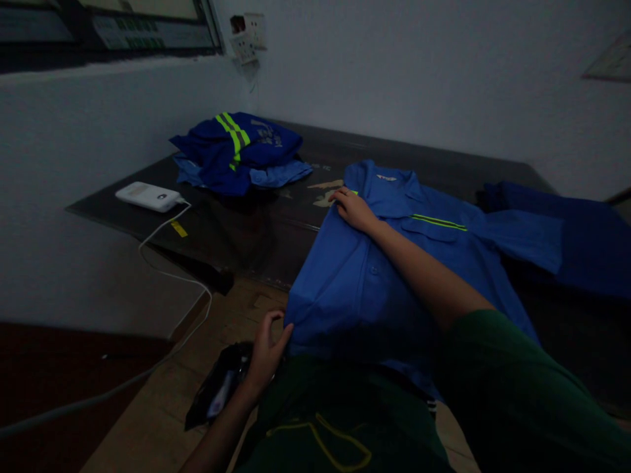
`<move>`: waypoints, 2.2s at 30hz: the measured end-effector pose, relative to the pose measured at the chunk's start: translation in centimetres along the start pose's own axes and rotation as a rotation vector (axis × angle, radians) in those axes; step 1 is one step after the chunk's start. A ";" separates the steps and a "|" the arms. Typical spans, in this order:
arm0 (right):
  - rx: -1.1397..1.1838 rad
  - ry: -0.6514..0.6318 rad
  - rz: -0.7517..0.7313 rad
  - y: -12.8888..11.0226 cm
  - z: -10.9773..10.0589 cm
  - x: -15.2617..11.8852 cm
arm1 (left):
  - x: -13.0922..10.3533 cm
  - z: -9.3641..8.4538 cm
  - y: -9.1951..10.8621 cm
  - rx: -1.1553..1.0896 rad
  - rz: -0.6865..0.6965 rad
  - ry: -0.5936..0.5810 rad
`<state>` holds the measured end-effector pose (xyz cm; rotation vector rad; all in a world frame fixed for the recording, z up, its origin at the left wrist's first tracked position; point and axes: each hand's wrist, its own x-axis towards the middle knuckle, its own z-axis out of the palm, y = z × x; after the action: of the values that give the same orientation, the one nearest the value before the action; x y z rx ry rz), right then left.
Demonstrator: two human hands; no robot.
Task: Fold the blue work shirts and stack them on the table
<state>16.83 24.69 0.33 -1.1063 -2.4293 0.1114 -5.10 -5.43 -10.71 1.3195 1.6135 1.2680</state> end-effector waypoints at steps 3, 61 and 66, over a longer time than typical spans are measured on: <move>0.037 0.110 0.144 0.8 -2.2 -0.8 | -0.9 1.1 0.8 0.119 0.229 0.158; 0.912 -0.045 0.857 0.3 -6.2 -6.6 | -2.2 4.4 4.2 0.384 0.615 -0.733; 0.885 -0.014 0.830 0.4 -5.8 -6.7 | -0.2 2.6 0.7 0.111 0.182 -0.104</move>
<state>23.46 19.44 2.84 -1.5078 -1.4443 1.2892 -2.46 -4.99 -10.78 1.6051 1.5386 1.2076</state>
